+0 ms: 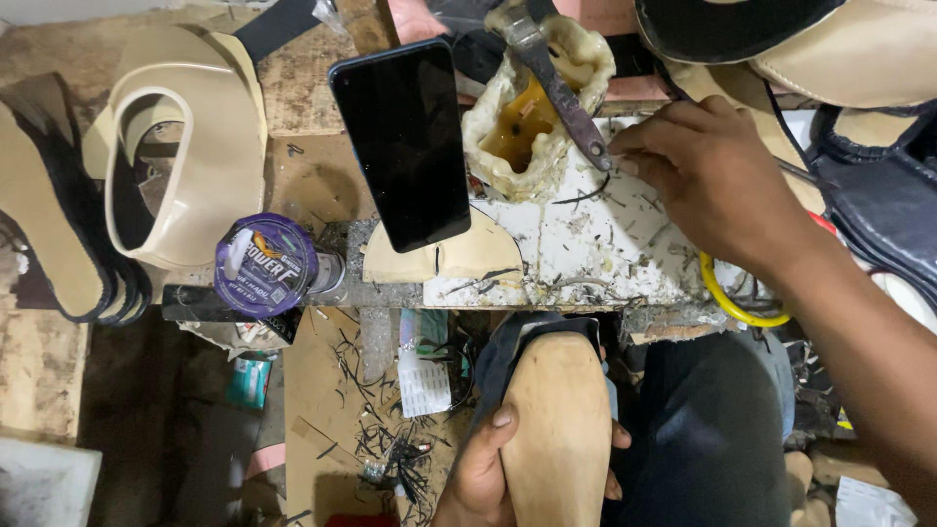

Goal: The person hammers a shoe sole to secure it, then uses pliers to press and trim the edges of the sole. They inspect the sole and upper, then use pliers to adjust the upper around the sole.

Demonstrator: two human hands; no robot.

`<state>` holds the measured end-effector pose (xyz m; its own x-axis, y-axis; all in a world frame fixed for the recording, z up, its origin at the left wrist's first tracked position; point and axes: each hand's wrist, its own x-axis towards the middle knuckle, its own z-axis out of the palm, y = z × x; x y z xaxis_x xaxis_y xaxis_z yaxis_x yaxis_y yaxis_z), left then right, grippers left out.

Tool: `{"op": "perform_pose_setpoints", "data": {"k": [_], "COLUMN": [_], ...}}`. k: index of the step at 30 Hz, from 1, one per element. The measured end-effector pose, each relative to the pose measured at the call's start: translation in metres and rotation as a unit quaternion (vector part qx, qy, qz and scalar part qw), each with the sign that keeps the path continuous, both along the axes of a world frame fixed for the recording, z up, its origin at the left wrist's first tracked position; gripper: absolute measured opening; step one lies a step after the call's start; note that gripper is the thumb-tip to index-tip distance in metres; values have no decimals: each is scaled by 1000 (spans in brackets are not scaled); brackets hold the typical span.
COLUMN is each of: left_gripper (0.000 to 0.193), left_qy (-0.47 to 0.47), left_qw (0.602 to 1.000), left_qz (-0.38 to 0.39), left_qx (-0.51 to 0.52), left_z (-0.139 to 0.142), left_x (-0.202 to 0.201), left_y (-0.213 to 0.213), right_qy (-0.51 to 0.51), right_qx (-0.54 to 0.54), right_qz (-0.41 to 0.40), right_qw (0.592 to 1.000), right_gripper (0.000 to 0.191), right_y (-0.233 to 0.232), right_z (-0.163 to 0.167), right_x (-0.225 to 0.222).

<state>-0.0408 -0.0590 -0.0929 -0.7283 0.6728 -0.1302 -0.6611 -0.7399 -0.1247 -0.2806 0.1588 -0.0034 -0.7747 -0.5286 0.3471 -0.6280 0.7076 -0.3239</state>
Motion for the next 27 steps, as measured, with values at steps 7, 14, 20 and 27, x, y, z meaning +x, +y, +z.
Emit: {"op": "perform_pose_setpoints", "data": {"k": [7,14,20,27], "left_gripper": [95,94,93,92], "left_qy": [40,66,39,30], "left_qw": [999,996,998,999], "left_qz": [7,19,12,17], "left_qx": [-35,-49,-45,-38], "left_z": [-7,-8,-3,0], "left_x": [2,2,2,0], "left_y": [1,0,0,4], "right_qy": [-58,-183,-71,-13], "right_qx": [39,-80,-114,-14], "right_qz": [20,-117,-120,-57], "right_qw": [997,973,984,998], "right_gripper": [19,17,21,16], "right_y": [-24,-3,6,-13], "right_z": [1,10,19,2], "right_x": [3,15,27,21]}}
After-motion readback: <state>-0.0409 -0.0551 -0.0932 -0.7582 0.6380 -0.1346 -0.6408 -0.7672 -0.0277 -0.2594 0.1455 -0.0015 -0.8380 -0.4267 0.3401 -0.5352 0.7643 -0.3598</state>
